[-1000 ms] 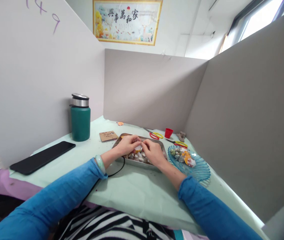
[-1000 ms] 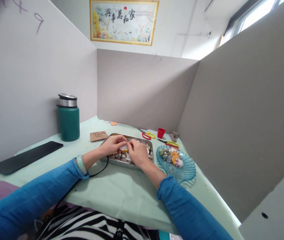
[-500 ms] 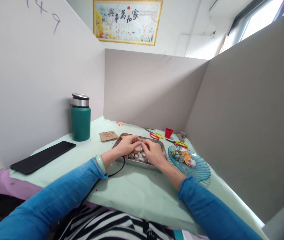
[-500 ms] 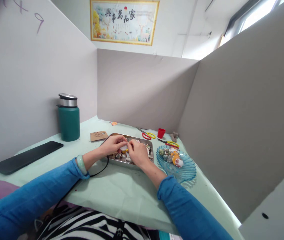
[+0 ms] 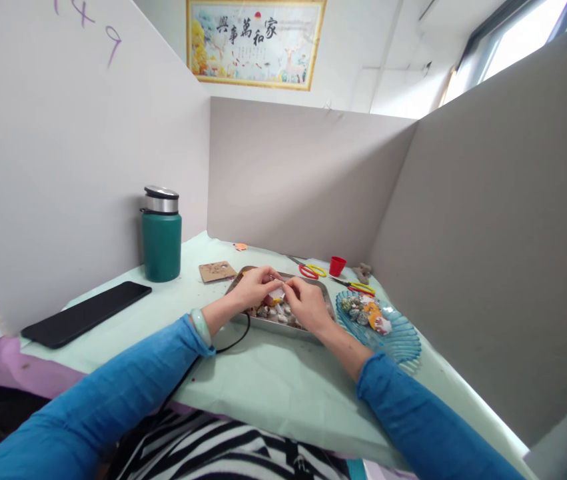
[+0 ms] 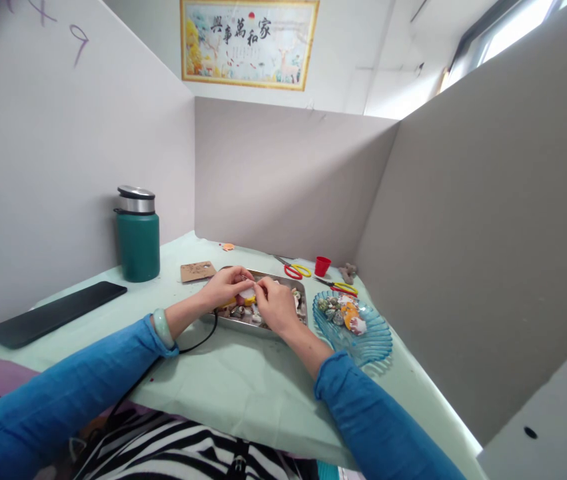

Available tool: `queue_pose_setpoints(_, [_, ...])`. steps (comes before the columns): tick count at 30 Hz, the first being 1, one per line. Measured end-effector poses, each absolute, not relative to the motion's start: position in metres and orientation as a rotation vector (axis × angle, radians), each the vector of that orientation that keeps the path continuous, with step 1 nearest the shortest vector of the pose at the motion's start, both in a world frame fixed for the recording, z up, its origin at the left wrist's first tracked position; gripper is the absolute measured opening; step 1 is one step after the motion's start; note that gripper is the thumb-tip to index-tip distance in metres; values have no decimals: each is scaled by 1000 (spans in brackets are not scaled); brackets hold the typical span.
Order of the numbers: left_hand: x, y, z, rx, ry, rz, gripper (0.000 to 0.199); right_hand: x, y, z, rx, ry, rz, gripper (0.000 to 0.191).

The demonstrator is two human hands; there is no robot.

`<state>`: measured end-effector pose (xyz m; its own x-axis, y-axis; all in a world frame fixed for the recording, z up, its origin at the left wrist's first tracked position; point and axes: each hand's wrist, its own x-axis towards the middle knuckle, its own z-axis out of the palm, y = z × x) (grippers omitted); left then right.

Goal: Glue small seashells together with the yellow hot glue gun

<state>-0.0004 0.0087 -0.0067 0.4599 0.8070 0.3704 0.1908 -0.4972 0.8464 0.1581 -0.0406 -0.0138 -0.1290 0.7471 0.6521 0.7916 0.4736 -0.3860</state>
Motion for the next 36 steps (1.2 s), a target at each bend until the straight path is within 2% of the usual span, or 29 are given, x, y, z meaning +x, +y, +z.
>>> queue_pose_setpoints(36, [-1, 5, -4, 1899, 712, 1005, 31, 157, -43, -12, -1270, -1844, -99, 26])
